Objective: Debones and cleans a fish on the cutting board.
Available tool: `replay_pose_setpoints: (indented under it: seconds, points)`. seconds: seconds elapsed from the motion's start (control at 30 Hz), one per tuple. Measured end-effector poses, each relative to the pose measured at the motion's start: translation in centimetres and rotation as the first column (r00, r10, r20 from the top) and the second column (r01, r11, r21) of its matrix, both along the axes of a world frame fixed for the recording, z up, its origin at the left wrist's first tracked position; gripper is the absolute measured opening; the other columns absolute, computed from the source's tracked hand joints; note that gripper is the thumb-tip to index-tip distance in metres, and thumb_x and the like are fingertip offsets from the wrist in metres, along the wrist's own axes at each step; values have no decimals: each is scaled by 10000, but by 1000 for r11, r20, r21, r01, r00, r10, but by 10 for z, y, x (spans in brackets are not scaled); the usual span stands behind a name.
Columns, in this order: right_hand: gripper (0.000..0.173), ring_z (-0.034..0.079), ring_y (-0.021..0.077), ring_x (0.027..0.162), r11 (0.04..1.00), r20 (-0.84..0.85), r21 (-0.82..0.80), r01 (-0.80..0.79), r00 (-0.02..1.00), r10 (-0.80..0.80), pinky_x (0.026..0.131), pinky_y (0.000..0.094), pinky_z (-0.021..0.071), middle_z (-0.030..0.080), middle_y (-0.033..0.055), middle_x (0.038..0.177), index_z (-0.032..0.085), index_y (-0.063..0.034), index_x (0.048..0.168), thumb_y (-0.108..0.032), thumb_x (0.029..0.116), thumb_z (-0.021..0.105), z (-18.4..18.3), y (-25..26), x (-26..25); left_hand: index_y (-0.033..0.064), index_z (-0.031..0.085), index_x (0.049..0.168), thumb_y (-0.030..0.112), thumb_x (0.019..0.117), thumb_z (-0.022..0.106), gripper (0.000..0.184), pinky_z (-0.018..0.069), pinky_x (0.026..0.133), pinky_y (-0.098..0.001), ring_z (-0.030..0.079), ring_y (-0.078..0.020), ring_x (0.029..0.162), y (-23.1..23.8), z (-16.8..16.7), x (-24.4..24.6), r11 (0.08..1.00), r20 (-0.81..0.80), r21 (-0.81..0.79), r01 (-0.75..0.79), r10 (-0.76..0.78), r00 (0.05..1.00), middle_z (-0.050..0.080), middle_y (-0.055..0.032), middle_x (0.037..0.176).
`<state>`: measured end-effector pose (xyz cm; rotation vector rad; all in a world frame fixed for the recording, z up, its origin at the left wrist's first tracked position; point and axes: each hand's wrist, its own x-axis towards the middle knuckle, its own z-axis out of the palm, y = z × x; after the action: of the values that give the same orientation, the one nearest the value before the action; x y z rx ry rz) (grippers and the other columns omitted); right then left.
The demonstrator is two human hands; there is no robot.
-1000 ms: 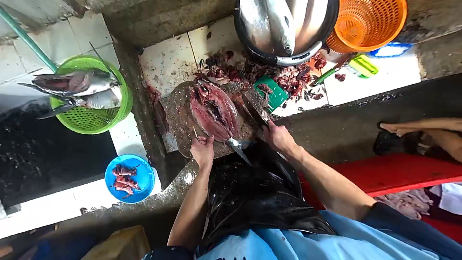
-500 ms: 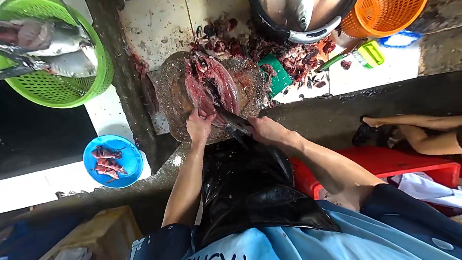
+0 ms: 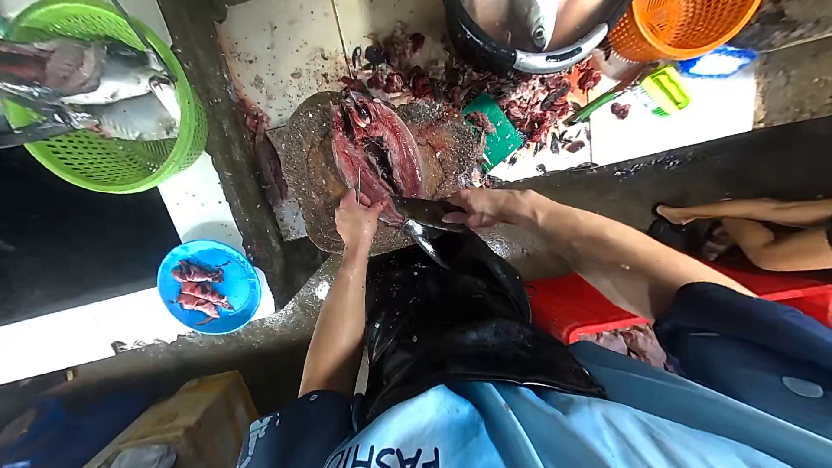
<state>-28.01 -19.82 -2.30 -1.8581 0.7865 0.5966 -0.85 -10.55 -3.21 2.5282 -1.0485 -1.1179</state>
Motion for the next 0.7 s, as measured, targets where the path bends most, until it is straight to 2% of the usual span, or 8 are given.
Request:
replay_pose_setpoints:
  seconds: [0.07, 0.13, 0.27, 0.33, 0.4, 0.5, 0.6, 0.7]
  points:
    - [379, 688, 319, 727, 997, -51, -9, -75, 996, 75, 667, 548, 570, 678, 151, 859, 673, -48, 1075, -416, 1033, 594, 8, -10, -1, 117, 673, 977, 413, 779, 873, 408, 540, 750, -594, 674, -329, 859, 1, -1, 1, 1000, -3, -11, 4, -4, 1000, 680, -113, 857]
    - [348, 693, 369, 901, 978, -168, -131, -163, 976, 140, 768, 602, 556, 691, 167, 984, 678, -83, 1147, -399, 1034, 588, 45, -4, 14, 107, 682, 982, 384, 774, 885, 401, 547, 757, -586, 678, -319, 841, 4, 0, 2, 1000, -27, -23, -1, 0, 1000, 683, -109, 839]
    - [232, 664, 454, 899, 913, -484, -306, -271, 870, 97, 635, 605, 538, 646, 242, 1008, 617, 24, 1129, -10, 902, 650, 133, 58, 75, 64, 687, 1010, 297, 770, 905, 400, 551, 777, -542, 661, -278, 809, 7, -3, 12, 996, -137, -88, -24, 12, 990, 672, -105, 832]
    - [297, 667, 437, 884, 907, -540, -312, -283, 838, 76, 624, 557, 540, 629, 241, 1001, 555, 47, 1193, 36, 905, 625, 135, 76, 87, 54, 687, 1013, 289, 767, 911, 407, 553, 782, -527, 662, -259, 799, 9, -5, 17, 995, -181, -94, -26, 9, 983, 679, -100, 827]
    - [212, 671, 423, 869, 909, -507, -323, -262, 859, 67, 640, 549, 539, 639, 223, 976, 579, 25, 1151, 18, 939, 588, 139, 75, 76, 56, 692, 1023, 319, 811, 880, 387, 552, 782, -521, 662, -254, 791, 9, -1, 18, 996, -196, -91, -16, -2, 981, 683, -100, 834]
    - [144, 678, 427, 773, 914, -379, -403, -45, 917, -122, 592, 595, 527, 663, 187, 839, 639, -67, 1079, -114, 966, 563, 149, 57, 23, 59, 688, 1091, 438, 1007, 640, 391, 577, 724, -536, 680, -277, 740, 18, 20, 10, 983, -156, -173, -56, 29, 987, 698, -127, 841]
    - [253, 666, 519, 741, 801, -264, -550, 236, 861, -434, 557, 662, 494, 653, 265, 814, 562, -74, 1211, -199, 993, 532, 120, 21, -23, 43, 682, 1099, 300, 1082, 515, 307, 584, 639, -413, 661, -189, 648, 31, 23, 6, 889, -145, -391, -238, 196, 970, 690, -69, 778]
    - [435, 646, 587, 861, 646, -106, -640, 415, 786, -609, 647, 731, 495, 618, 371, 1117, 544, -61, 1380, -145, 955, 577, 56, -34, -42, -9, 639, 1046, 165, 1107, 441, 270, 469, 446, -281, 532, -122, 486, 35, 28, -23, 683, -397, -538, -494, 311, 863, 623, -44, 681]
